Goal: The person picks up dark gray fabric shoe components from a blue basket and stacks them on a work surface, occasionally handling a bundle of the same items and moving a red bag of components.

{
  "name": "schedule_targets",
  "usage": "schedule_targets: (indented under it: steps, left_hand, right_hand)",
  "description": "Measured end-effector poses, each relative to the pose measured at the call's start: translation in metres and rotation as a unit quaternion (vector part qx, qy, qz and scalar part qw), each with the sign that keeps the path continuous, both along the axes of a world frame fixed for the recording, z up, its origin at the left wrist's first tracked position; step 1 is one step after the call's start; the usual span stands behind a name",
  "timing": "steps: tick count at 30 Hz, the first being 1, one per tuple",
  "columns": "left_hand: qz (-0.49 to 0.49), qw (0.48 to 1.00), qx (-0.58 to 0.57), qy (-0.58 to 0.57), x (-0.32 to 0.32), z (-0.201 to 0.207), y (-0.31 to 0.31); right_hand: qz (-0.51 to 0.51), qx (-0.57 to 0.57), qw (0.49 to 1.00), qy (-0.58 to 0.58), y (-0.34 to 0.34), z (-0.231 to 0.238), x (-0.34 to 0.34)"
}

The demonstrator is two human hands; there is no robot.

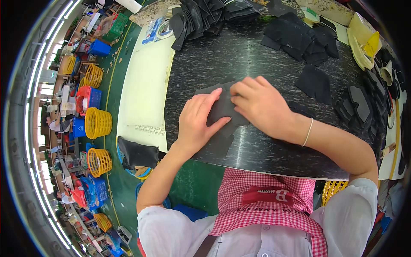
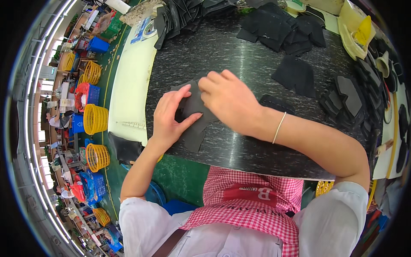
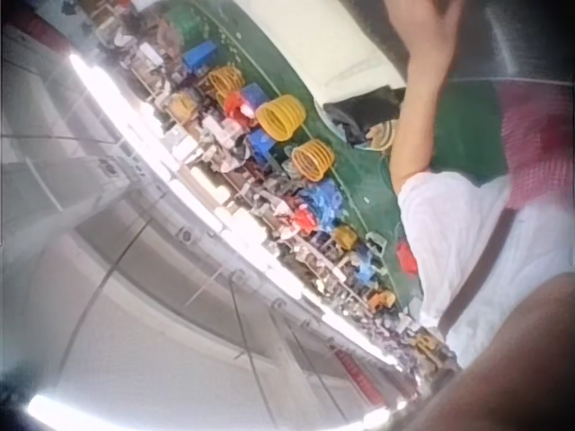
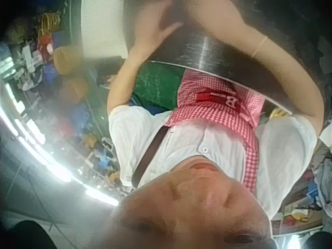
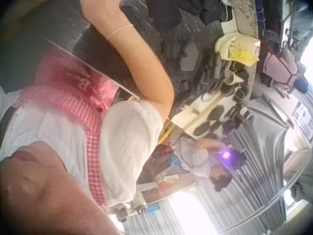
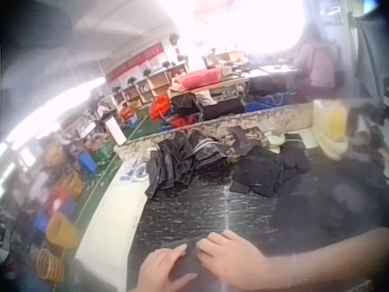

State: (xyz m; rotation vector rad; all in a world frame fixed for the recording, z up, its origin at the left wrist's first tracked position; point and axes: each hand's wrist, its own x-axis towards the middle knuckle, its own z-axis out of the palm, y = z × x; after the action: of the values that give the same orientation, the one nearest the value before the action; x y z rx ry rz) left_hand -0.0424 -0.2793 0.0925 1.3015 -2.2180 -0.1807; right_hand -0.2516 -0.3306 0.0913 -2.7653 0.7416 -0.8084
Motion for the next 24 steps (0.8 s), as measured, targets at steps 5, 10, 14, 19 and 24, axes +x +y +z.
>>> schedule_targets:
  steps: [5, 10, 14, 19, 24]
  left_hand:
    - [-0.018, 0.998, 0.032, 0.06, -0.001, 0.005, -0.005]
    - [-0.055, 0.987, 0.097, 0.114, 0.001, 0.003, -0.007]
    - [-0.043, 0.981, 0.108, 0.157, 0.001, 0.0, -0.006]
    - [-0.071, 0.987, 0.073, 0.123, 0.003, -0.006, -0.004]
    - [-0.026, 0.968, 0.175, 0.178, 0.008, -0.002, -0.006]
  right_hand:
    - [-0.009, 0.311, 0.944, -0.108, -0.018, 0.003, 0.005]
    - [0.0, 0.254, 0.962, -0.098, -0.021, -0.001, 0.012]
    - [-0.059, 0.363, 0.916, -0.16, -0.013, 0.004, 0.017]
    - [-0.012, 0.233, 0.963, -0.137, -0.018, -0.009, 0.014]
    - [0.062, 0.223, 0.969, -0.087, -0.004, 0.003, 0.016]
